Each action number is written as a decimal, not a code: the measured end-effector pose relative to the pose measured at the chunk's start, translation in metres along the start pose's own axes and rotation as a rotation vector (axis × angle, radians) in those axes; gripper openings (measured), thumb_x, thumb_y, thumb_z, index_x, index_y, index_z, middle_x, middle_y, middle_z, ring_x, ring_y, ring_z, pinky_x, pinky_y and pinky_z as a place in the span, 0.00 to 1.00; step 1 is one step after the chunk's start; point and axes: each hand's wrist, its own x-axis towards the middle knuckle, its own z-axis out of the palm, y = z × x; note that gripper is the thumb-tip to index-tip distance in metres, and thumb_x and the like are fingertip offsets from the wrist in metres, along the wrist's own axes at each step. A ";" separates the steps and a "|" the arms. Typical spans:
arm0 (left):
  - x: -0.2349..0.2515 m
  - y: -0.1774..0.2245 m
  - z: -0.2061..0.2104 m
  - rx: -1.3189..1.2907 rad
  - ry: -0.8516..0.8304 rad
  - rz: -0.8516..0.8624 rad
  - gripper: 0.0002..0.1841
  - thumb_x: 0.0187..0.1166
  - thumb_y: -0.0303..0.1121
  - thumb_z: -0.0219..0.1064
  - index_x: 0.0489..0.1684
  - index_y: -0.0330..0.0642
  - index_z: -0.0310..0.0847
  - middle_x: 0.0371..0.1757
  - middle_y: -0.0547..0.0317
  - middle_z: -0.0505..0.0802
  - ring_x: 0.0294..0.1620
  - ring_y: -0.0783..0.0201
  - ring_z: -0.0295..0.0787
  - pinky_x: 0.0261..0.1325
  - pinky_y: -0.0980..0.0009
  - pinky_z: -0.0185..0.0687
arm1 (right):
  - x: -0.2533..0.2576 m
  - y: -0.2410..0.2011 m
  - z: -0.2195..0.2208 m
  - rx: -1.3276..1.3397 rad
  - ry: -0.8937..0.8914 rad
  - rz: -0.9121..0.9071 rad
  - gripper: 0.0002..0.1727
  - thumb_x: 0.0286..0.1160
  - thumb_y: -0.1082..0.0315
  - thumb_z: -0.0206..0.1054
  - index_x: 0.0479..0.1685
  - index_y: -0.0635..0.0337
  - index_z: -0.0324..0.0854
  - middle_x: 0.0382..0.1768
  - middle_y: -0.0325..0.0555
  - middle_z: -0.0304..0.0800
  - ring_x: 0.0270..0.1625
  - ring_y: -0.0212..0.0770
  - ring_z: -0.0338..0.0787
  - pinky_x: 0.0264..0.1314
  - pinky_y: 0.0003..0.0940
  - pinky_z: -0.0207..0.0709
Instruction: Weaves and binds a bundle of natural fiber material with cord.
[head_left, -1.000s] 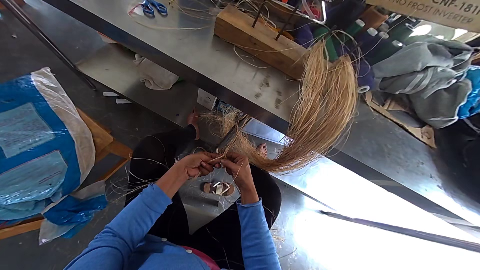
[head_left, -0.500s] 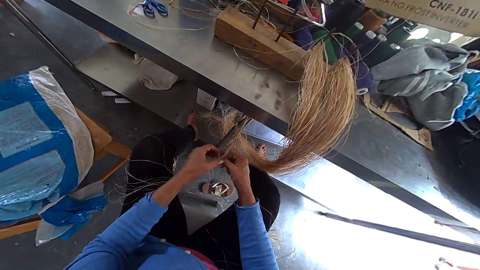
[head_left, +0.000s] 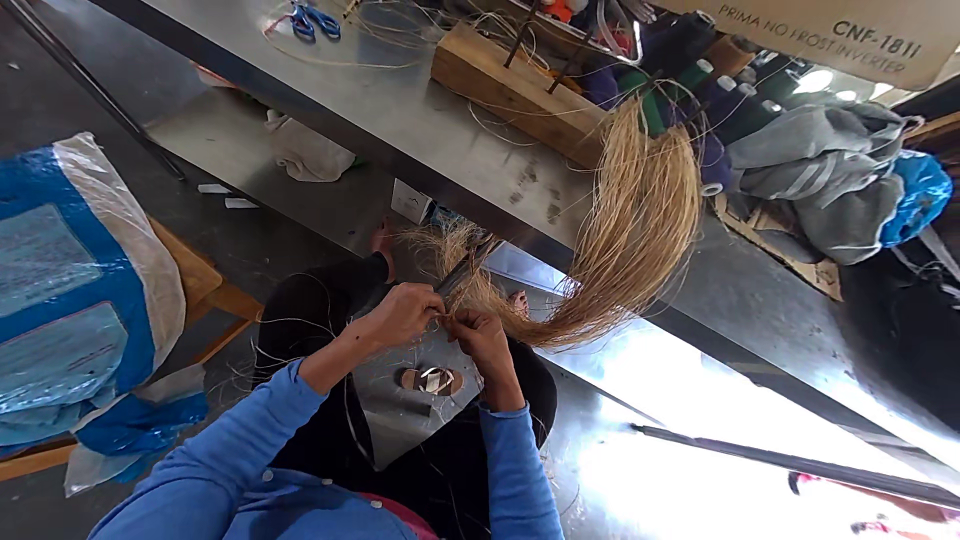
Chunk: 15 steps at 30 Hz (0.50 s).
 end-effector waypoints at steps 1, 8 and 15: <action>0.003 0.000 -0.003 -0.054 -0.038 -0.037 0.10 0.84 0.24 0.62 0.44 0.29 0.90 0.43 0.43 0.91 0.46 0.55 0.89 0.56 0.60 0.82 | 0.000 -0.002 0.000 -0.022 0.001 0.008 0.07 0.75 0.78 0.69 0.28 0.65 0.85 0.19 0.33 0.86 0.16 0.18 0.73 0.19 0.16 0.64; 0.012 0.006 -0.002 -0.285 -0.112 -0.316 0.10 0.86 0.28 0.57 0.51 0.32 0.83 0.37 0.55 0.84 0.30 0.69 0.72 0.37 0.70 0.70 | 0.003 -0.003 0.002 -0.027 -0.004 0.026 0.09 0.75 0.79 0.68 0.25 0.65 0.84 0.18 0.33 0.85 0.15 0.19 0.72 0.19 0.16 0.64; 0.011 0.004 0.006 -0.287 0.018 -0.296 0.07 0.80 0.30 0.71 0.42 0.34 0.88 0.40 0.55 0.91 0.41 0.69 0.85 0.52 0.68 0.80 | 0.003 -0.002 0.002 -0.007 0.003 0.039 0.06 0.73 0.81 0.70 0.29 0.67 0.85 0.19 0.35 0.87 0.15 0.19 0.72 0.18 0.16 0.64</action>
